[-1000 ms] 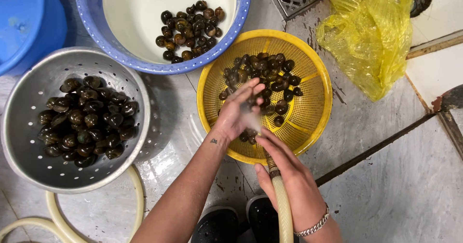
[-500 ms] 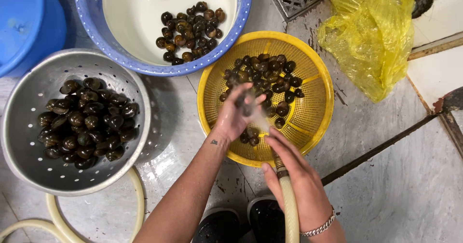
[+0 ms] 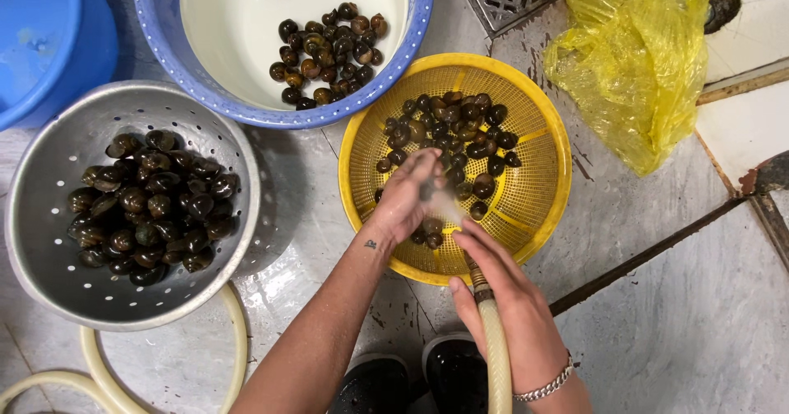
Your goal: The person washes snails in a yellow colander using a hose, then transfers them into a blue bowl. The process is repeated multiple times throughout the clip.
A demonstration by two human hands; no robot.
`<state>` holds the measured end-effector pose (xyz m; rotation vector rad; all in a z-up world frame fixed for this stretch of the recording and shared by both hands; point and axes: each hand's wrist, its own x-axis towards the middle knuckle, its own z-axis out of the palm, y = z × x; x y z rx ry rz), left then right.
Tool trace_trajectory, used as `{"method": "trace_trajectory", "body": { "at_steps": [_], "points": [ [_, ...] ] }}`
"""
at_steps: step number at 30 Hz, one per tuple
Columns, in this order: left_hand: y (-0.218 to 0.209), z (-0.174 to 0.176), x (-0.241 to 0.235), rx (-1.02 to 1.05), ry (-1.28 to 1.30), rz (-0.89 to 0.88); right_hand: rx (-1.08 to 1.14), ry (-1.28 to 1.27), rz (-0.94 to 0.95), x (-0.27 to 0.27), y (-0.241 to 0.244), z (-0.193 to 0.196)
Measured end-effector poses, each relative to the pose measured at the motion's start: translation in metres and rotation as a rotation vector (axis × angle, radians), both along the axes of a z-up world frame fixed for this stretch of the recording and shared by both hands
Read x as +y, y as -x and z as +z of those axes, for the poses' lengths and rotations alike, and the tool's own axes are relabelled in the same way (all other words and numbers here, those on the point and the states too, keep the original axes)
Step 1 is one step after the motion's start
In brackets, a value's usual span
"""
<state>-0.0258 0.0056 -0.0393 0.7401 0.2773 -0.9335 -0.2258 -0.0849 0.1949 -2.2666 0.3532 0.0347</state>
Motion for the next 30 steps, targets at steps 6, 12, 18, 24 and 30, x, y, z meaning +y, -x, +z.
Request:
{"method": "trace_trajectory", "body": {
  "at_steps": [6, 12, 18, 24, 30],
  "points": [
    [-0.004, 0.055, -0.005, -0.117, -0.413, -0.255, -0.017, -0.006, 0.014, 0.003, 0.000, 0.001],
    [-0.001, 0.040, 0.000, -0.278, -0.255, -0.257, -0.036, 0.018, -0.010, -0.001, 0.000, 0.000],
    [-0.002, 0.042, -0.003, -0.282, -0.323, -0.233, -0.061, 0.011, 0.014, 0.000, -0.001, 0.002],
    [-0.004, 0.043, 0.002, -0.153, -0.137, -0.060, -0.077, 0.020, -0.002, -0.003, 0.000, -0.002],
    [-0.003, 0.043, 0.002, -0.250, -0.368, -0.147, -0.045, 0.014, -0.005, -0.001, 0.001, -0.001]
  ]
}}
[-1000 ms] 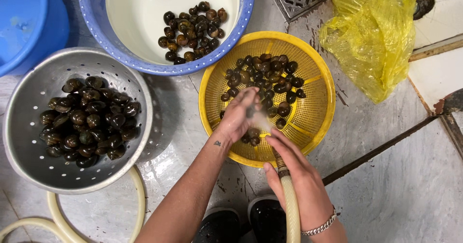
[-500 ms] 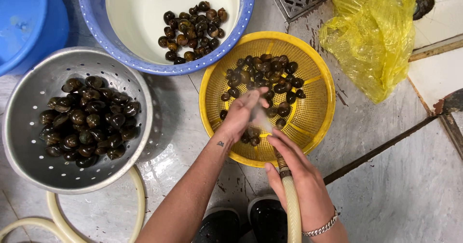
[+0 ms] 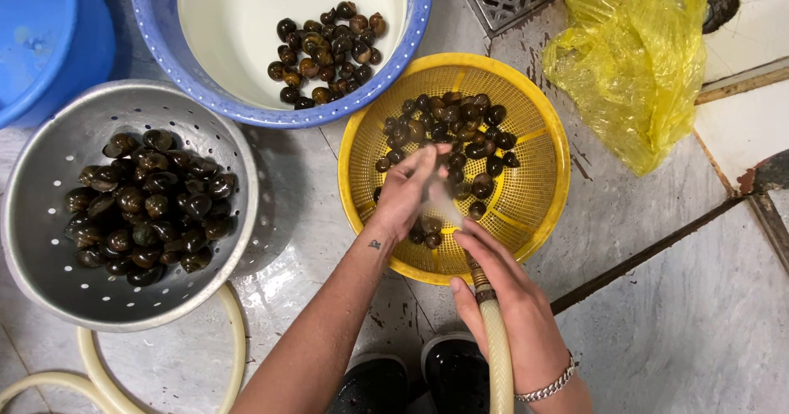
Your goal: The person washes snails in a yellow colander using a hose, then transfers them into a blue bowl. The process is repeated multiple times throughout the clip.
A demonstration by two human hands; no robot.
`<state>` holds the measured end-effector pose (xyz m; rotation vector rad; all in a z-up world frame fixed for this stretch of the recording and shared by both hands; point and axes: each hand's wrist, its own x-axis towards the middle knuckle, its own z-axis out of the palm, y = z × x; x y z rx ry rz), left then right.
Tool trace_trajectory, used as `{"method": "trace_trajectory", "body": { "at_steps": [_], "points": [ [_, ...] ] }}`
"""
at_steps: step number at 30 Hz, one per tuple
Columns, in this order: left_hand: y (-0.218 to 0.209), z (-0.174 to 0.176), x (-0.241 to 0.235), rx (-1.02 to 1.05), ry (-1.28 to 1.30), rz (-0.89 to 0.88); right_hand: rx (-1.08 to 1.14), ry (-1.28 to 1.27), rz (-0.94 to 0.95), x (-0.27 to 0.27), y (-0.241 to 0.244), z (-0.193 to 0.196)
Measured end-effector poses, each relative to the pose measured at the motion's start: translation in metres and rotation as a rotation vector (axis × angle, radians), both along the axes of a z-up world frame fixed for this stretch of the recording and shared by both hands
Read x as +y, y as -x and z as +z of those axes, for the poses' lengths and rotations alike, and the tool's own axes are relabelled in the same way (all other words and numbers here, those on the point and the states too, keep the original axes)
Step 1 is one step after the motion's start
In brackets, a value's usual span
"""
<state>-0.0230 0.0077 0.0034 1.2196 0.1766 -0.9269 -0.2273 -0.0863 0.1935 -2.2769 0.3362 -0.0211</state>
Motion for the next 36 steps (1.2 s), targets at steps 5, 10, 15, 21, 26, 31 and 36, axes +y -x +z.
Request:
{"method": "trace_trajectory", "body": {
  "at_steps": [5, 10, 15, 21, 26, 31, 36],
  "points": [
    [0.003, -0.004, -0.002, -0.033, 0.044, -0.038, -0.003, -0.005, 0.003, -0.002, 0.001, -0.002],
    [0.003, 0.001, -0.003, -0.017, -0.039, -0.081, -0.017, -0.007, 0.016, -0.002, 0.001, 0.000],
    [0.005, 0.004, -0.001, -0.064, -0.115, -0.135, 0.008, -0.007, -0.010, 0.000, 0.000, 0.004],
    [0.004, 0.000, 0.002, -0.078, -0.036, -0.126, 0.019, -0.023, -0.023, -0.001, 0.001, 0.003],
    [0.006, 0.000, 0.002, -0.113, -0.043, -0.107, 0.023, -0.023, -0.026, 0.000, 0.002, 0.003],
    [0.001, -0.002, -0.002, -0.027, -0.139, -0.026, 0.009, -0.017, -0.020, 0.000, 0.002, 0.002],
    [0.004, -0.037, -0.001, 0.242, 0.360, 0.072, 0.041, -0.036, 0.007, 0.002, 0.001, 0.005]
  ]
}}
